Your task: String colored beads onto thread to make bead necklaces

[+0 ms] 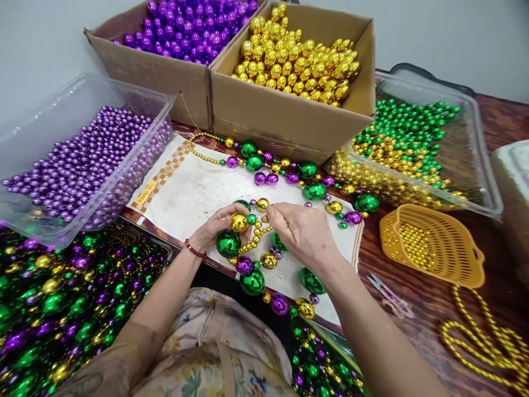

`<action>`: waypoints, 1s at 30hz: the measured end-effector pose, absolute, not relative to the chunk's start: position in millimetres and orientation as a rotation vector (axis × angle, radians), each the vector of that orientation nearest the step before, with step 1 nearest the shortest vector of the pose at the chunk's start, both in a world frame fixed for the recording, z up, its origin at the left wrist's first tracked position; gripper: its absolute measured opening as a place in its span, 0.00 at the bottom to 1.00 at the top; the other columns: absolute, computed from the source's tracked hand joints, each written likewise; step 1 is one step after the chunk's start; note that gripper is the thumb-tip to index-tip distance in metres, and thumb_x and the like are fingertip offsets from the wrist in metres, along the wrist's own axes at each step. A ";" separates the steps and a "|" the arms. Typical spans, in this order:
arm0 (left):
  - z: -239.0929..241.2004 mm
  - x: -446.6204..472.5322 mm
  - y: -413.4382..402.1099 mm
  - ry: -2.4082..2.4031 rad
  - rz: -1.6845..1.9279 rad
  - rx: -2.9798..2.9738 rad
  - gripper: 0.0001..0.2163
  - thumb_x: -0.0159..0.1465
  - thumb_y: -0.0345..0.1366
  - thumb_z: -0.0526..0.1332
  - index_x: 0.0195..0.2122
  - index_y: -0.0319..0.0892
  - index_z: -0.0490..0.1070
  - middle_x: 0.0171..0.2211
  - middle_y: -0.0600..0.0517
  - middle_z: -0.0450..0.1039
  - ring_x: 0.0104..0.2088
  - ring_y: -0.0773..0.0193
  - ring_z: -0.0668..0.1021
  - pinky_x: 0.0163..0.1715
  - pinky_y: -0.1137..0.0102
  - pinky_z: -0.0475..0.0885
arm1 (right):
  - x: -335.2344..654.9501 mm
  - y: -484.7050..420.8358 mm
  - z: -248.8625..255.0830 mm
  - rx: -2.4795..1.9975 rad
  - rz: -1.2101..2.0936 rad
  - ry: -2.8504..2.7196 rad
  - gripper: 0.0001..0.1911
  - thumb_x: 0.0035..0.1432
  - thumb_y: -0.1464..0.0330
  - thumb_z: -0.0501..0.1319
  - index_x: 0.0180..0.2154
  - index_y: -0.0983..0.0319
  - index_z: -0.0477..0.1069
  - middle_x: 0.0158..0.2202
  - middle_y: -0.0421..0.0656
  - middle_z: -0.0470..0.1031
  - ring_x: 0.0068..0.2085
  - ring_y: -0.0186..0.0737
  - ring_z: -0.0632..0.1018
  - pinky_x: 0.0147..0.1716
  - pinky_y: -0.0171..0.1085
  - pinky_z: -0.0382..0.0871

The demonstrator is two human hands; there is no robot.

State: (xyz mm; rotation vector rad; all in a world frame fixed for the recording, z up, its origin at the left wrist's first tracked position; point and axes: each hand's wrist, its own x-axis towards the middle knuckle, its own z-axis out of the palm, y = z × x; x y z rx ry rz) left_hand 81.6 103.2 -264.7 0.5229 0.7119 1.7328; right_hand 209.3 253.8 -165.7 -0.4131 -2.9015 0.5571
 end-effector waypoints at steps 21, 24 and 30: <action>-271.1 79.5 104.1 0.743 1.693 0.604 0.25 0.55 0.55 0.70 0.44 0.41 0.72 0.31 0.47 0.80 0.28 0.60 0.80 0.27 0.71 0.74 | 209.7 250.7 -176.7 -0.488 0.778 -2.822 0.31 0.72 0.53 0.39 0.21 0.59 0.61 0.17 0.40 0.64 0.21 0.35 0.64 0.25 0.37 0.50; -270.5 79.9 104.6 0.755 1.694 0.598 0.26 0.54 0.56 0.71 0.43 0.41 0.72 0.30 0.47 0.79 0.28 0.60 0.80 0.27 0.71 0.74 | 209.4 250.5 -175.7 -0.474 0.779 -2.816 0.29 0.72 0.56 0.40 0.21 0.59 0.61 0.17 0.41 0.65 0.22 0.35 0.65 0.26 0.37 0.51; -273.6 79.1 104.5 0.746 1.692 0.605 0.25 0.55 0.55 0.70 0.44 0.41 0.71 0.31 0.47 0.79 0.28 0.60 0.80 0.27 0.70 0.74 | 209.2 251.2 -175.7 -0.436 0.683 -2.841 0.29 0.72 0.57 0.40 0.22 0.59 0.63 0.18 0.41 0.65 0.22 0.36 0.65 0.26 0.37 0.49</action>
